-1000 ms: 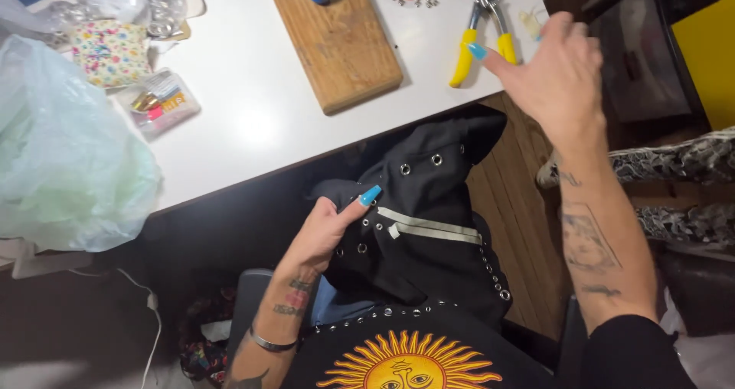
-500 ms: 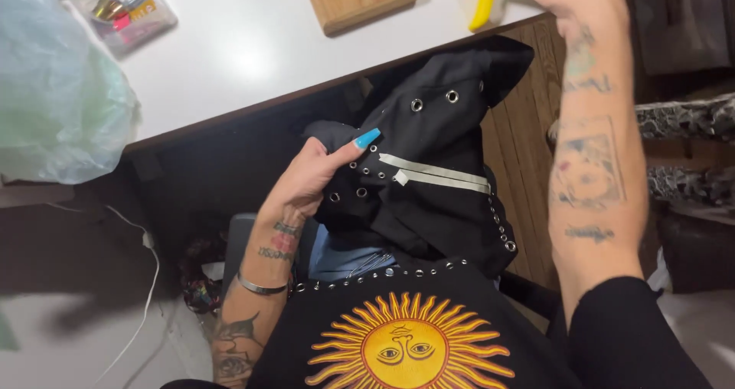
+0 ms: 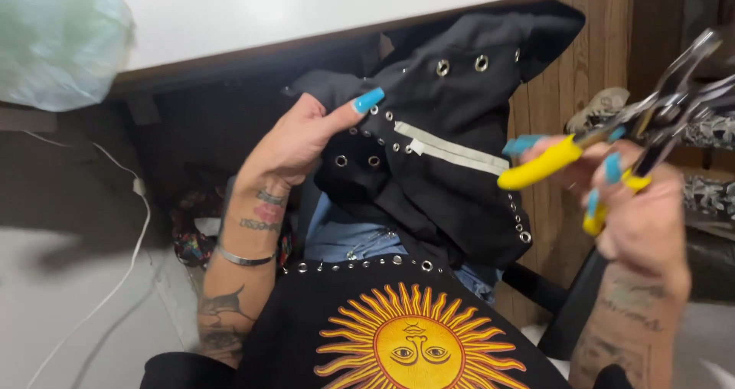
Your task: Using a rotary hole punch tool to create holes in a black leather garment
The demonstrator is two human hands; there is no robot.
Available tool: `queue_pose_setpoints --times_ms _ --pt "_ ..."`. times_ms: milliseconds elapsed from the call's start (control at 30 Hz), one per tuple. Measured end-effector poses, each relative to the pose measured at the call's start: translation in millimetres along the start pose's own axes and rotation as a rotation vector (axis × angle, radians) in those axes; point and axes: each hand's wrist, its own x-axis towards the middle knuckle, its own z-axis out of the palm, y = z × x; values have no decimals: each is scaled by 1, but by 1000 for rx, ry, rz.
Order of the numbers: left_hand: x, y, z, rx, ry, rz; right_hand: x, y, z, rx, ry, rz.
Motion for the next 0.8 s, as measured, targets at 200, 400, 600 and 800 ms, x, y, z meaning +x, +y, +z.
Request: queue_pose_setpoints --times_ms 200,400,600,800 --pt "0 2 18 31 49 -238 -52 42 20 592 -198 181" --pt "-2 -8 27 349 247 -345 -64 12 48 499 -646 244" --pt "-6 -8 23 -41 120 -99 -67 8 54 842 -679 286" --pt "-10 -1 20 -33 117 -78 -67 8 42 851 -835 466"
